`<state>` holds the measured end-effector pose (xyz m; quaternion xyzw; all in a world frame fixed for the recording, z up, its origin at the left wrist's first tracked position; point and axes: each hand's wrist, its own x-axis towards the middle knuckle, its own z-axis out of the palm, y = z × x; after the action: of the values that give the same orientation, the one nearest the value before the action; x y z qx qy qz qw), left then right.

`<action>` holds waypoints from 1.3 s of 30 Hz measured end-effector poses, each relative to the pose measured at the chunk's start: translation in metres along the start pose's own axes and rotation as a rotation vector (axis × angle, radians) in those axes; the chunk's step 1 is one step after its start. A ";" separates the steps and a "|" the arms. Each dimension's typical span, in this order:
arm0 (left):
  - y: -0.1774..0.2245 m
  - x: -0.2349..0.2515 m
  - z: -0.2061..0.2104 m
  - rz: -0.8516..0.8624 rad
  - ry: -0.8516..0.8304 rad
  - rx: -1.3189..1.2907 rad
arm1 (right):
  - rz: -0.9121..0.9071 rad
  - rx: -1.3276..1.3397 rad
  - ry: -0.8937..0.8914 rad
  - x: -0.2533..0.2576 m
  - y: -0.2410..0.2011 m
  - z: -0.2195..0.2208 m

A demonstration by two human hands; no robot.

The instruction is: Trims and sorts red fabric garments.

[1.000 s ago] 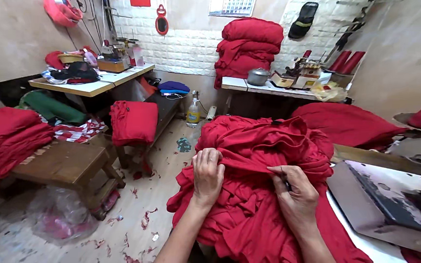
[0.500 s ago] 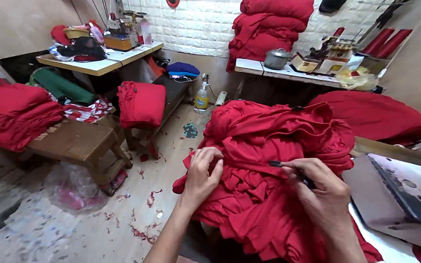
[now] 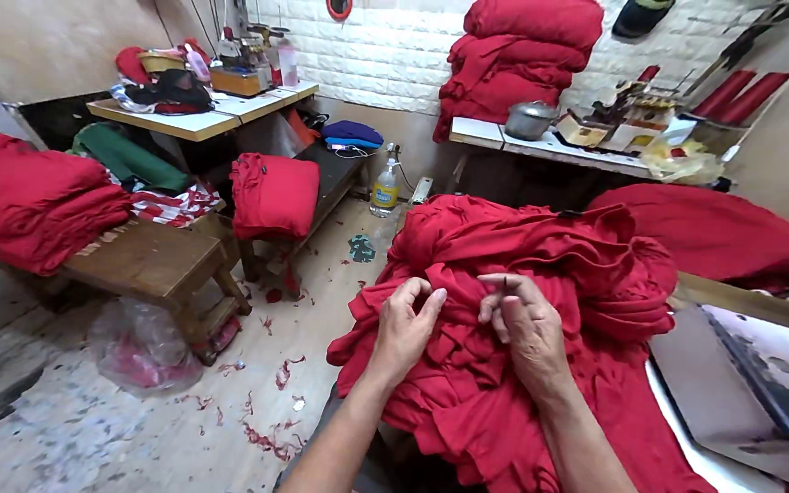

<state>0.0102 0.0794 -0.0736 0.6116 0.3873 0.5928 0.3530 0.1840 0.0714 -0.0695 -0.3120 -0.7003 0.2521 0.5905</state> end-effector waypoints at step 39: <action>0.001 0.005 -0.007 -0.221 -0.006 -0.488 | -0.499 -0.825 -0.074 0.006 -0.011 0.019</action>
<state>0.0032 0.0830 -0.0697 0.4643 0.2960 0.6246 0.5538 0.1631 0.0684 -0.0609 -0.3332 -0.8158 -0.1851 0.4349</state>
